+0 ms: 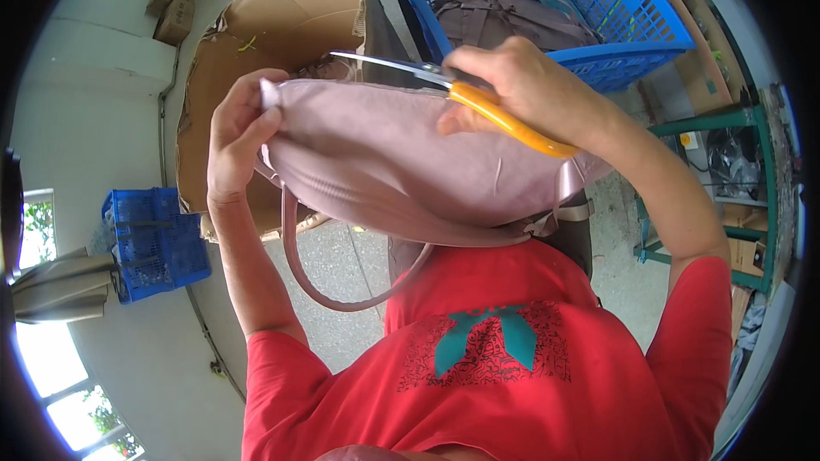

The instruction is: Trimming loose threads and excess fabric from pink backpacks using scissors.

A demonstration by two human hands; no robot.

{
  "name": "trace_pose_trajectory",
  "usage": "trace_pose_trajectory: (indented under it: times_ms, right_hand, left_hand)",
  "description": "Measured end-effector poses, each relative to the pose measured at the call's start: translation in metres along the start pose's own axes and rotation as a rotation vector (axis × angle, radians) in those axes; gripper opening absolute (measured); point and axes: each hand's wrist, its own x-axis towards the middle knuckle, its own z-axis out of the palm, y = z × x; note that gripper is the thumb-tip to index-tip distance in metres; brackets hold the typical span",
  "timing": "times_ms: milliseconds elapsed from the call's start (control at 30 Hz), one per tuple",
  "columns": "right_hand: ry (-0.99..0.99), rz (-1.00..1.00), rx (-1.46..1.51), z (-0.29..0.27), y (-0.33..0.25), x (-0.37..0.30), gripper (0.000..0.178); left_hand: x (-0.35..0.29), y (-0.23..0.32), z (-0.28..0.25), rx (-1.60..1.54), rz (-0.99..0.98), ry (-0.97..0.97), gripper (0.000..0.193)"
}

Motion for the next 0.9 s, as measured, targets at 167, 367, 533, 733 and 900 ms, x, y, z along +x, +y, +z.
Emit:
trace_pose_trajectory:
  times_ms: [167,367,533,733,900]
  right_hand:
    - [-0.019,0.028,-0.057,-0.003,0.003,-0.005,0.048]
    - [-0.007,-0.07,-0.213,-0.009,-0.007,0.019,0.069]
    - [-0.102,-0.097,-0.366,-0.013,-0.014,0.034,0.076]
    - [-0.107,-0.166,-0.411,-0.014,-0.013,0.039,0.066]
    - [-0.042,-0.223,-0.342,-0.009,-0.013,0.037,0.054]
  left_hand:
    - [-0.003,-0.014,0.007,-0.022,0.022,0.182,0.025]
    - [-0.003,-0.003,0.028,-0.146,0.133,0.22,0.026]
    - [-0.002,0.008,0.036,-0.101,0.094,0.252,0.038]
    - [-0.002,0.013,0.039,-0.068,0.1,0.261,0.043]
    - [0.0,0.01,0.038,-0.064,0.12,0.261,0.044]
